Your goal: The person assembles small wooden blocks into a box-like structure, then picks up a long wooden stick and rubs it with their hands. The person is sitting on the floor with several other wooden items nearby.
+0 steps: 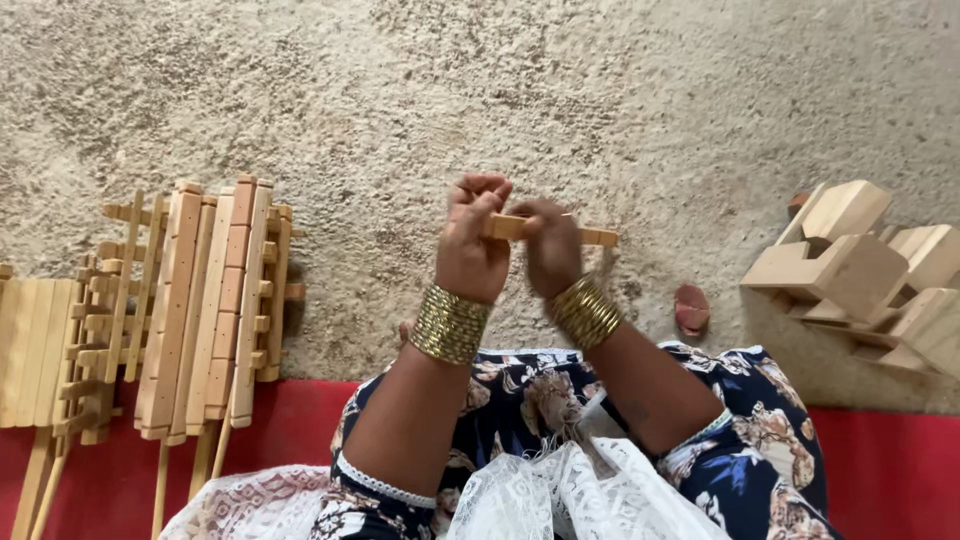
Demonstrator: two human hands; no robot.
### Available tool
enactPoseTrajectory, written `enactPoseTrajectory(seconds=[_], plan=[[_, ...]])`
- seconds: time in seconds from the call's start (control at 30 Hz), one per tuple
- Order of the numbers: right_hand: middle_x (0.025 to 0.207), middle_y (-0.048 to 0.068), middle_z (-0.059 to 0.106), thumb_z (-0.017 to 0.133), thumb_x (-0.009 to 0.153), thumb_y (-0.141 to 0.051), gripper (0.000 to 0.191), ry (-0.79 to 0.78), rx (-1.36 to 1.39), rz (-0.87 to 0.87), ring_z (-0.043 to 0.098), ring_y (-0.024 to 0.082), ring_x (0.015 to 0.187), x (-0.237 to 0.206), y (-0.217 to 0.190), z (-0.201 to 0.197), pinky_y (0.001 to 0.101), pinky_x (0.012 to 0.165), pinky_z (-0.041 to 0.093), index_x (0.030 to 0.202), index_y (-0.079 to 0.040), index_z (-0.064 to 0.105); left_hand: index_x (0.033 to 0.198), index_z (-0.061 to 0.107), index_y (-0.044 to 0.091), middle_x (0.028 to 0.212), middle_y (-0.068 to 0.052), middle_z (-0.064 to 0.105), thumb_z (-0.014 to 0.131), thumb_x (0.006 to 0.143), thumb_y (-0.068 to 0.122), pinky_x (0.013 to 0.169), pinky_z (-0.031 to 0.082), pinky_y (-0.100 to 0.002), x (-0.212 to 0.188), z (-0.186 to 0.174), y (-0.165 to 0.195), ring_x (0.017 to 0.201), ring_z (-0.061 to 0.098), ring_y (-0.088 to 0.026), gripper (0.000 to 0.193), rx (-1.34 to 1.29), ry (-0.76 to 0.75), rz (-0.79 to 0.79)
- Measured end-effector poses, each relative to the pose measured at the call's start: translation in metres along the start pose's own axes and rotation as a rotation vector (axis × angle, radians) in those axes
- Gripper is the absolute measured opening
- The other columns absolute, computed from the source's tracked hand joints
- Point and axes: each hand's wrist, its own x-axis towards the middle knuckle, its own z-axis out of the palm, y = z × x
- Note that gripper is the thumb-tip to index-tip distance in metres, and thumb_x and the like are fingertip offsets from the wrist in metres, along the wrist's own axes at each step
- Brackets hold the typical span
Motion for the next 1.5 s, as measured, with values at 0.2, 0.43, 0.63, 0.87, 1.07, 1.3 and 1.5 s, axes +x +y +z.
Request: enactPoseTrajectory(seconds=[0.2, 0.43, 0.63, 0.87, 1.07, 1.3, 1.5], plan=[[0.091, 0.015, 0.063, 0.019, 0.111, -0.062, 0.078, 0.017, -0.001, -0.34, 0.06, 0.029, 0.086, 0.005, -0.054, 0.002, 0.0476, 0.078, 0.049, 0.111, 0.002, 0.063, 0.142, 0.039, 0.003, 0.155, -0.016, 0.036, 0.027, 0.109, 0.016, 0.124, 0.033, -0.035, -0.015, 0.003, 0.008, 0.148, 0.035, -0.025, 0.038, 0.828, -0.134, 0.295], [0.067, 0.005, 0.059, 0.019, 0.109, -0.057, 0.069, 0.1, -0.072, -0.353, 0.057, 0.019, 0.059, -0.005, 0.065, 0.001, 0.0385, 0.058, 0.05, 0.081, -0.011, 0.061, 0.134, 0.049, 0.006, 0.151, -0.017, 0.042, 0.044, 0.093, 0.005, 0.127, 0.027, -0.033, -0.013, -0.008, -0.001, 0.15, 0.032, -0.024, 0.041, 0.179, -0.1, 0.153], [0.072, 0.01, 0.061, 0.018, 0.109, -0.056, 0.071, 0.053, -0.179, -0.006, 0.06, 0.024, 0.067, -0.025, 0.114, -0.042, 0.0411, 0.065, 0.052, 0.083, -0.007, 0.063, 0.119, 0.055, 0.007, 0.133, -0.011, 0.057, 0.056, 0.09, -0.002, 0.126, 0.037, -0.039, -0.007, -0.021, -0.007, 0.139, 0.049, -0.025, 0.031, 0.006, -0.189, 0.094], [0.079, 0.011, 0.066, 0.026, 0.108, -0.049, 0.062, 0.155, -0.177, 0.318, 0.064, 0.024, 0.073, -0.016, 0.111, -0.031, 0.043, 0.071, 0.056, 0.082, -0.008, 0.064, 0.076, 0.062, 0.008, 0.079, -0.006, 0.067, 0.06, 0.075, -0.01, 0.105, 0.051, -0.045, 0.006, -0.036, -0.014, 0.095, 0.07, -0.028, 0.018, -0.088, 0.041, 0.34], [0.077, 0.008, 0.065, 0.029, 0.114, -0.041, 0.053, 0.155, -0.196, -0.249, 0.064, 0.025, 0.069, -0.013, 0.038, 0.015, 0.0407, 0.064, 0.055, 0.091, -0.008, 0.063, 0.074, 0.061, 0.007, 0.077, -0.006, 0.065, 0.056, 0.073, -0.004, 0.111, 0.048, -0.045, -0.003, -0.026, -0.021, 0.087, 0.066, -0.022, 0.012, 0.089, -0.164, 0.447], [0.074, 0.013, 0.062, 0.029, 0.107, -0.042, 0.054, 0.078, -0.142, -0.401, 0.059, 0.03, 0.069, -0.021, 0.026, 0.011, 0.048, 0.069, 0.049, 0.087, -0.006, 0.063, 0.074, 0.054, 0.007, 0.084, -0.009, 0.06, 0.054, 0.068, 0.003, 0.11, 0.045, -0.047, -0.018, -0.026, -0.014, 0.107, 0.062, -0.027, 0.007, 0.155, -0.096, 0.347], [0.086, 0.016, 0.068, 0.033, 0.11, -0.036, 0.049, 0.032, -0.336, -0.027, 0.066, 0.032, 0.081, -0.013, 0.125, -0.016, 0.0459, 0.075, 0.055, 0.088, -0.005, 0.064, 0.078, 0.055, 0.007, 0.083, -0.009, 0.06, 0.047, 0.073, -0.002, 0.107, 0.05, -0.047, -0.004, -0.019, -0.003, 0.092, 0.061, -0.029, 0.013, 0.16, 0.149, 0.327]])
